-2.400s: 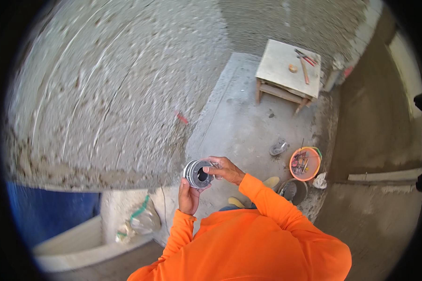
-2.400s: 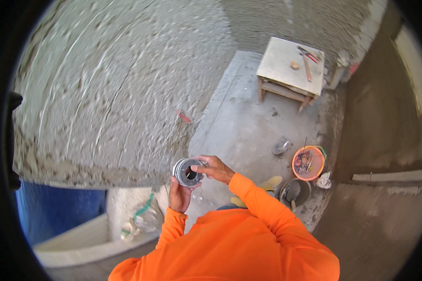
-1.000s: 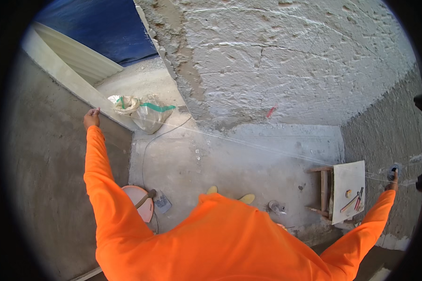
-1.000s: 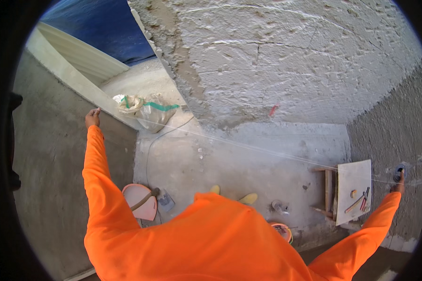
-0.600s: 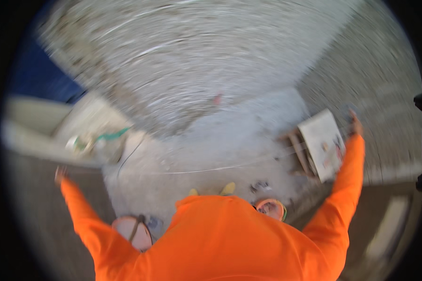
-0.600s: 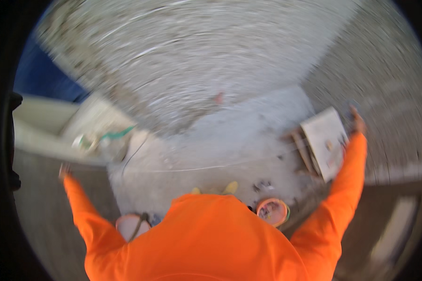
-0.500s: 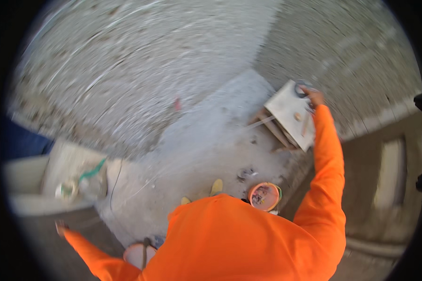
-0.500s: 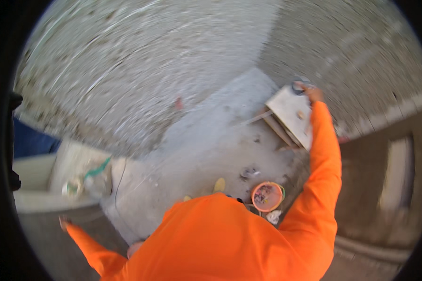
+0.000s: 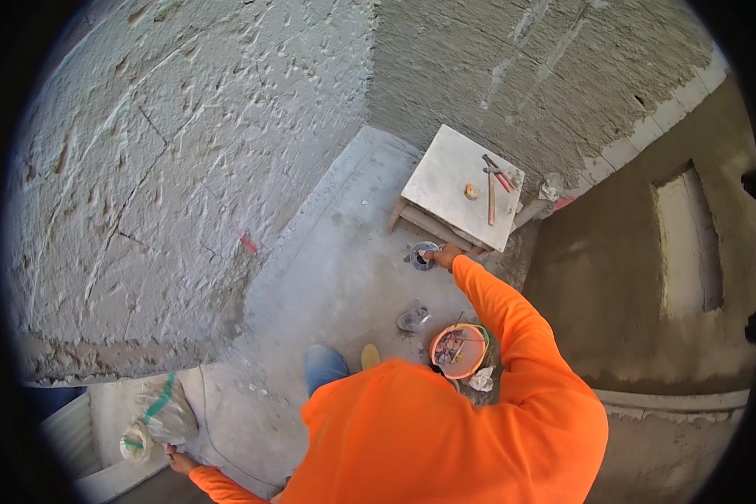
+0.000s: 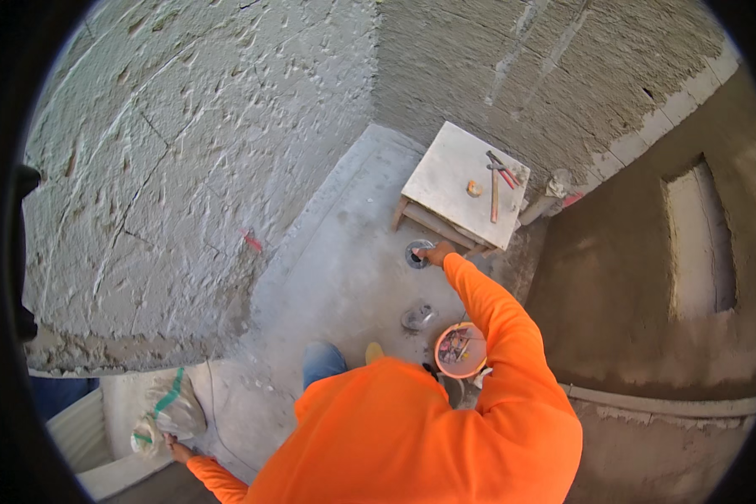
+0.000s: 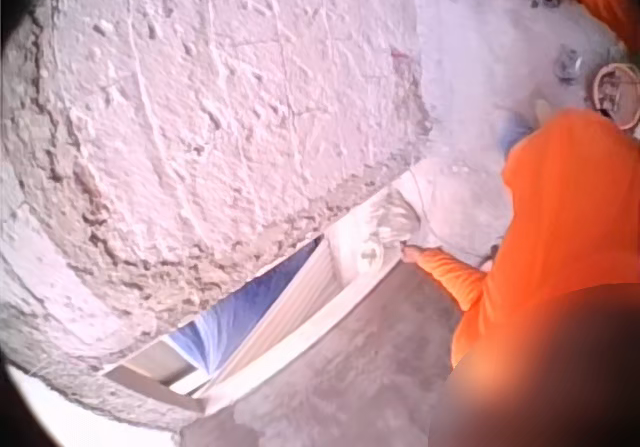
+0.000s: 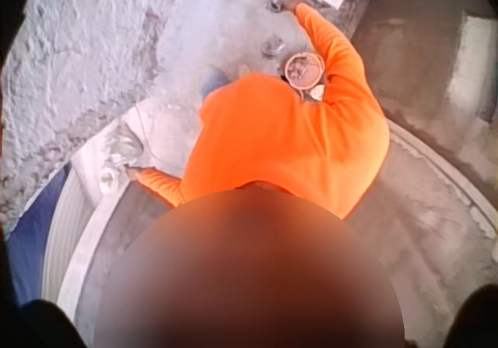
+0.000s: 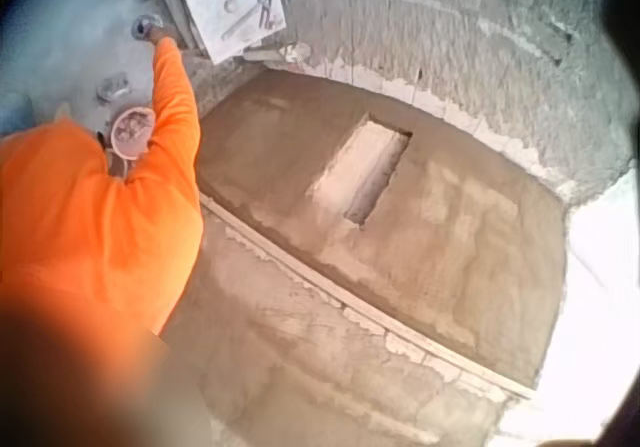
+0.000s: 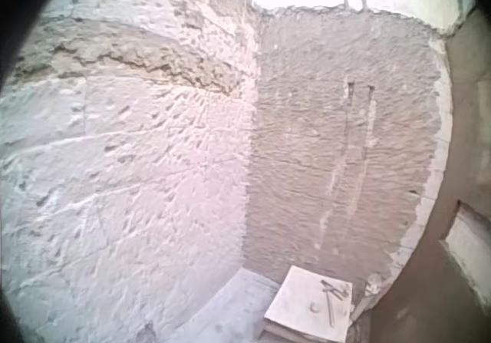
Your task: The person retrieves a metal ring and hammer from a bucket, then uses a string line to mark positions on a rough concrete wall. They hammer nails into the wall at marked points and attach the metal ring, completing a wall fixture installation.
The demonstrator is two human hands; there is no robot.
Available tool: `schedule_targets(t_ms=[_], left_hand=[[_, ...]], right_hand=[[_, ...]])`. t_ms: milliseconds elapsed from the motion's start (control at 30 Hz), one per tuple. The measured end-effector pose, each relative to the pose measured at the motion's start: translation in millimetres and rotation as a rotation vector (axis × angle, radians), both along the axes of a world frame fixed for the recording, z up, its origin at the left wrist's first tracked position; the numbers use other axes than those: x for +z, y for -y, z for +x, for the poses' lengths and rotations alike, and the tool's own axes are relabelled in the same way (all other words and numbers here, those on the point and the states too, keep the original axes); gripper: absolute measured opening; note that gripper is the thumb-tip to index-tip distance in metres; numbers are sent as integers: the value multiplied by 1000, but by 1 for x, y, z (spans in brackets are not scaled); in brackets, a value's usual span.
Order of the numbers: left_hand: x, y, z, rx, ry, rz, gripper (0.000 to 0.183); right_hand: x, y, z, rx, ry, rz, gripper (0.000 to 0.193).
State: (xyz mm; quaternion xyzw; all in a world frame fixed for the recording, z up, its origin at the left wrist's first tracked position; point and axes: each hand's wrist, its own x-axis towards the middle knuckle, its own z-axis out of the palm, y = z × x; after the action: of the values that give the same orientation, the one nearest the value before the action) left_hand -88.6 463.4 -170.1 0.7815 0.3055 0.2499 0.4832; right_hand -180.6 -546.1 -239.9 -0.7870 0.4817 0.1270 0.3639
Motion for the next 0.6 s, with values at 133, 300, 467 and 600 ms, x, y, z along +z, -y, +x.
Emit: schedule_targets(t_ms=[133, 300, 467, 600], left_hand=[[28, 12, 32, -98, -80, 109, 47], [36, 55, 94, -209, -162, 219, 48], [4, 109, 156, -335, -218, 295, 47], [8, 154, 198, -204, -513, -121, 41]], right_hand=[[-3, 59, 56, -128, 121, -9, 83], [15, 94, 107, -253, 9, -66, 96], [25, 105, 126, -310, -71, -18, 93], [13, 134, 130, -405, -92, -17, 87]])
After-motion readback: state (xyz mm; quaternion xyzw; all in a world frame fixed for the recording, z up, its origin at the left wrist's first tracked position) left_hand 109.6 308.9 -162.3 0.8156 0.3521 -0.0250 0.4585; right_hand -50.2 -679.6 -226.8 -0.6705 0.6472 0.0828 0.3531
